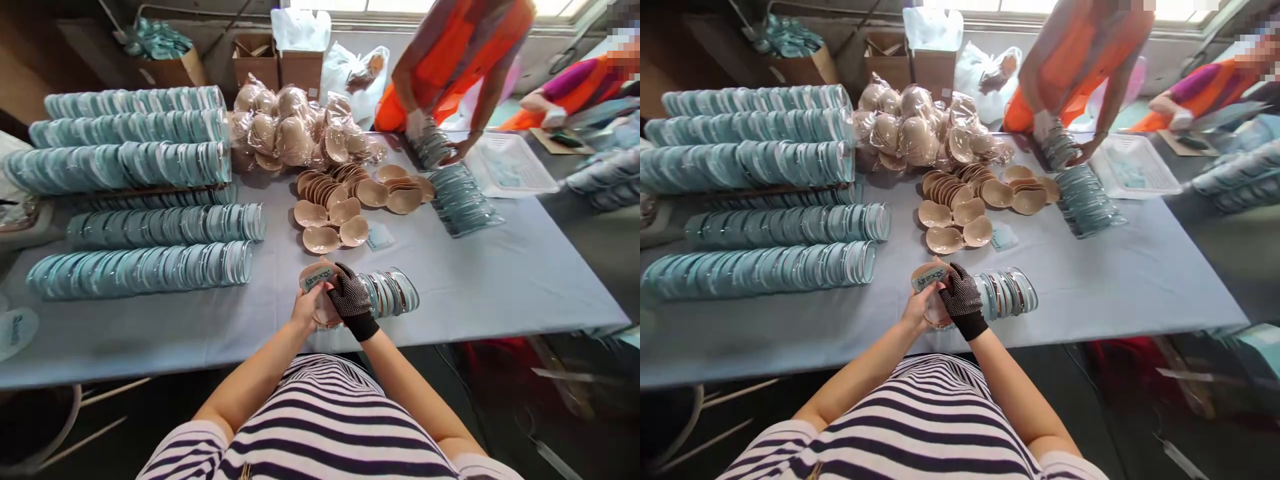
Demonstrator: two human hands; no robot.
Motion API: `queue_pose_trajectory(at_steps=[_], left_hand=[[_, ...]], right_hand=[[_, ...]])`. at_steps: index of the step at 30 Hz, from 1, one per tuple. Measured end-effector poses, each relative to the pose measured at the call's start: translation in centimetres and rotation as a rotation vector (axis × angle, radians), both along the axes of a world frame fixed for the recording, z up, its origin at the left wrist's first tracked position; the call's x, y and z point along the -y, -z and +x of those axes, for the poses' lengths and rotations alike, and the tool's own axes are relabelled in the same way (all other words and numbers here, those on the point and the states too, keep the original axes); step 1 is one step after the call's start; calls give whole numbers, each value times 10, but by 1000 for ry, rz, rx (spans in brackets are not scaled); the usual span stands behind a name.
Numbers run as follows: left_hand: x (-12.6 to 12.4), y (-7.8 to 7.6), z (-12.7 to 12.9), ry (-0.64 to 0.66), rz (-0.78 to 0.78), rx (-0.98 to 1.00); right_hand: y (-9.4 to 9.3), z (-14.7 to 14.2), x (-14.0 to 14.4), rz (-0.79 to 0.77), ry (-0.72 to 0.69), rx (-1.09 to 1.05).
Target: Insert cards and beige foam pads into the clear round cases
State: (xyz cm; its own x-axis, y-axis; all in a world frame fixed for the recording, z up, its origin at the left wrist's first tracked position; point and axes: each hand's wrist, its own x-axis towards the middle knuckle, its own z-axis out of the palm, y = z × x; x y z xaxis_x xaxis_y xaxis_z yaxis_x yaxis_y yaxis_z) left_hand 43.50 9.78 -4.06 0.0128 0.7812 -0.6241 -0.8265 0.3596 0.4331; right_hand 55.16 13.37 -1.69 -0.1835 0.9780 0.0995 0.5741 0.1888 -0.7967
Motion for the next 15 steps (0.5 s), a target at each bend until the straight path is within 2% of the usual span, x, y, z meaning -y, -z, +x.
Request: queue_pose_trajectory(at_steps=[3,6,9,12,15], left_hand=[[-8,3,1,-47,-32,-72],[-18,-1,9,-33,-18,-58],[-23,-8,24,6,-14,-116],[-24,-11,41,35,-48,-205],[-17,-7,53,76,-37,-241]], right_hand=[[1,10,15,-22,81,-372],[9,26,34,-195,44,-662],[23,39,48,-256,30,-642],[40,50,51,-184,99,-503],[57,59,50,-137,168,-364]])
